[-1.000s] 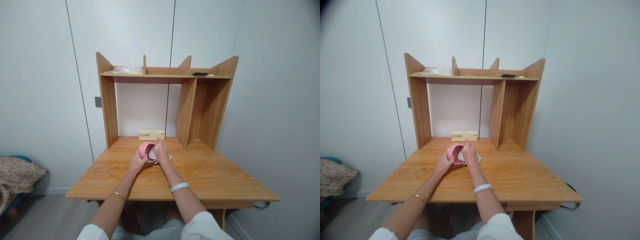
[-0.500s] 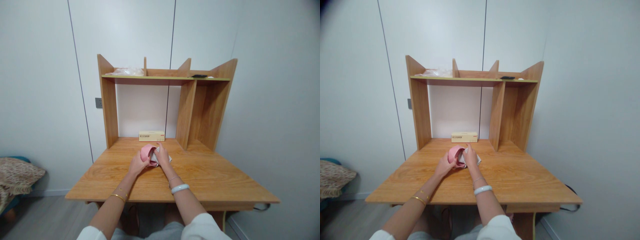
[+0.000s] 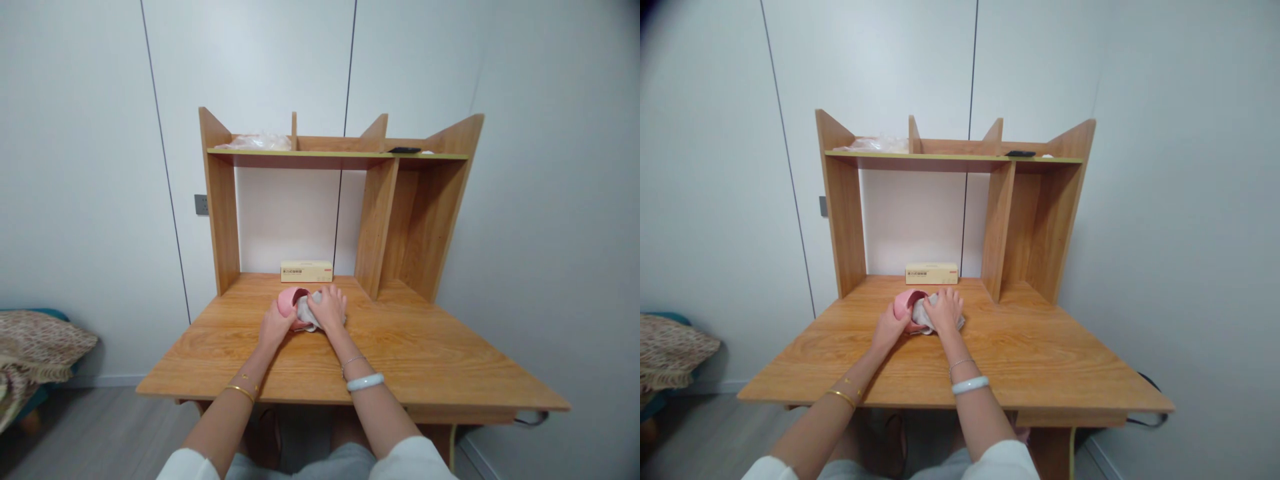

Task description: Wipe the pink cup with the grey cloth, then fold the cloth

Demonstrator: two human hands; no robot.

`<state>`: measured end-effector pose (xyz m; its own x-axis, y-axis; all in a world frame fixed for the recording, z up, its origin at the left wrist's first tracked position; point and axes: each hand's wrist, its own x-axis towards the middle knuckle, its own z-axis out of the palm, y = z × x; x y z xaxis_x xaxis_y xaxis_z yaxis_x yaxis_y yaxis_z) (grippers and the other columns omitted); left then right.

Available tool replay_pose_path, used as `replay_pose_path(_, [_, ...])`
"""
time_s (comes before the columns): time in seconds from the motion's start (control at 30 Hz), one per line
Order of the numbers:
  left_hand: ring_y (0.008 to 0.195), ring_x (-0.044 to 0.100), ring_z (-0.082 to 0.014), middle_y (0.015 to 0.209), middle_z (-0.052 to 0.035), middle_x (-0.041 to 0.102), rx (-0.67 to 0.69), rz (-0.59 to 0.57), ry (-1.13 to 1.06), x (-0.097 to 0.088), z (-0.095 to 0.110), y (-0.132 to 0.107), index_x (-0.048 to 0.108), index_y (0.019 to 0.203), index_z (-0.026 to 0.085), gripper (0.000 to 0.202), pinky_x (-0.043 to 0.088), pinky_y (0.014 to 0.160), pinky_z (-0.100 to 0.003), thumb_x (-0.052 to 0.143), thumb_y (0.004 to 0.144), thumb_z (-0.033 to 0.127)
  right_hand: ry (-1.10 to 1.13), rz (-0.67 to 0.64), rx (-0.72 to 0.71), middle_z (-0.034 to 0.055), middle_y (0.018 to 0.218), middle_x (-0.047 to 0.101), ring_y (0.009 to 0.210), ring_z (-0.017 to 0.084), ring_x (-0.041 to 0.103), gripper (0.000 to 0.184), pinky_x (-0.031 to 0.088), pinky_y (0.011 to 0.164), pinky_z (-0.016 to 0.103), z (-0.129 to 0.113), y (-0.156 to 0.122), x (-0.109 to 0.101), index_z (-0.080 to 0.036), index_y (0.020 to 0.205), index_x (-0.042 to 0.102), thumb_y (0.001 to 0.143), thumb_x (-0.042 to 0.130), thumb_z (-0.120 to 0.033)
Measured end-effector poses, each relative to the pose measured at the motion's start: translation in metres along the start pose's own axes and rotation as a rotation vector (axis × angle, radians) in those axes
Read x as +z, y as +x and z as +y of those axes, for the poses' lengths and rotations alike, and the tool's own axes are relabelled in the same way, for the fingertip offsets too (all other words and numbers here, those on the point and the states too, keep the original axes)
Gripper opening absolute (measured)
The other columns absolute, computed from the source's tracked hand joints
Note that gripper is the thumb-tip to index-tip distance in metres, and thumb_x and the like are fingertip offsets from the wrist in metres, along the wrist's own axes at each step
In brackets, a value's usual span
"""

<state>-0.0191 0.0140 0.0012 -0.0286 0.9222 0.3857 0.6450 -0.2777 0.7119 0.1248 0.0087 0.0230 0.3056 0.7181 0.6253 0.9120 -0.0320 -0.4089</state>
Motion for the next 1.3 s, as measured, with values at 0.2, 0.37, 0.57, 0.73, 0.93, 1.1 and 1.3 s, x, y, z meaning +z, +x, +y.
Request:
replay_pose_path(0.2, [0.091, 0.061, -0.0250, 0.102, -0.0174, 0.063, -0.031, 0.022, -0.015, 0.001, -0.003, 0.001, 0.050, 0.106, 0.012, 0.052, 0.044, 0.071, -0.030, 0.054, 0.072, 0.051, 0.015, -0.097, -0.025, 0.0123, 0.100, 0.059, 0.096, 0.023, 0.052, 0.035, 0.035, 0.079, 0.031, 0.006, -0.001, 0.008, -0.015, 0.100, 0.053, 0.079, 0.048, -0.043])
replay_pose_path(0.37, [0.089, 0.061, -0.0242, 0.100, -0.0172, 0.064, -0.061, 0.007, -0.001, -0.001, -0.001, 0.000, 0.051, 0.103, 0.013, 0.050, 0.044, 0.067, -0.028, 0.053, 0.072, 0.052, 0.067, -0.131, 0.008, 0.0157, 0.098, 0.060, 0.097, 0.026, 0.054, 0.052, 0.037, 0.077, 0.032, 0.005, -0.002, 0.009, -0.012, 0.101, 0.049, 0.070, 0.054, -0.054])
replay_pose_path(0.57, [0.089, 0.061, -0.0234, 0.099, -0.0152, 0.064, -0.001, 0.013, 0.033, -0.005, 0.006, -0.006, 0.049, 0.105, 0.014, 0.049, 0.044, 0.068, -0.027, 0.054, 0.072, 0.050, -0.013, -0.312, 0.043, 0.0164, 0.098, 0.062, 0.097, 0.029, 0.055, 0.053, 0.038, 0.076, 0.035, 0.001, -0.007, 0.009, -0.012, 0.102, 0.051, 0.066, 0.057, -0.051])
replay_pose_path(0.73, [0.086, 0.062, -0.0242, 0.096, -0.0138, 0.065, 0.058, -0.018, 0.103, -0.010, 0.014, -0.013, 0.048, 0.105, 0.015, 0.049, 0.044, 0.066, -0.028, 0.055, 0.071, 0.049, 0.065, -0.240, 0.052, 0.0139, 0.100, 0.062, 0.097, 0.026, 0.054, 0.052, 0.038, 0.077, 0.033, 0.003, -0.004, 0.013, -0.013, 0.117, 0.046, 0.071, 0.055, -0.035])
replay_pose_path(0.93, [0.086, 0.062, -0.0261, 0.095, -0.0145, 0.065, 0.070, -0.069, 0.156, -0.012, 0.015, -0.014, 0.049, 0.107, 0.014, 0.052, 0.044, 0.066, -0.029, 0.058, 0.068, 0.048, 0.078, -0.054, -0.112, 0.0118, 0.113, 0.056, 0.103, 0.025, 0.046, 0.059, 0.033, 0.088, 0.035, 0.002, 0.000, 0.009, -0.017, 0.131, 0.033, 0.075, 0.051, -0.020])
replay_pose_path(1.1, [0.081, 0.062, -0.0243, 0.092, -0.0126, 0.065, 0.138, -0.080, 0.107, -0.012, 0.012, -0.014, 0.051, 0.103, 0.014, 0.048, 0.044, 0.065, -0.029, 0.060, 0.067, 0.046, 0.069, 0.013, -0.129, 0.0124, 0.111, 0.053, 0.102, 0.026, 0.045, 0.065, 0.033, 0.087, 0.036, 0.005, 0.000, 0.004, -0.017, 0.134, 0.028, 0.074, 0.054, -0.025])
replay_pose_path(1.3, [0.081, 0.061, -0.0232, 0.093, -0.0113, 0.063, 0.231, -0.033, 0.057, -0.009, 0.006, -0.013, 0.049, 0.107, 0.014, 0.055, 0.044, 0.068, -0.030, 0.057, 0.068, 0.050, 0.147, -0.105, -0.058, 0.0123, 0.101, 0.058, 0.095, 0.024, 0.052, 0.059, 0.037, 0.082, 0.033, 0.009, 0.001, 0.014, -0.016, 0.132, 0.034, 0.076, 0.050, -0.023])
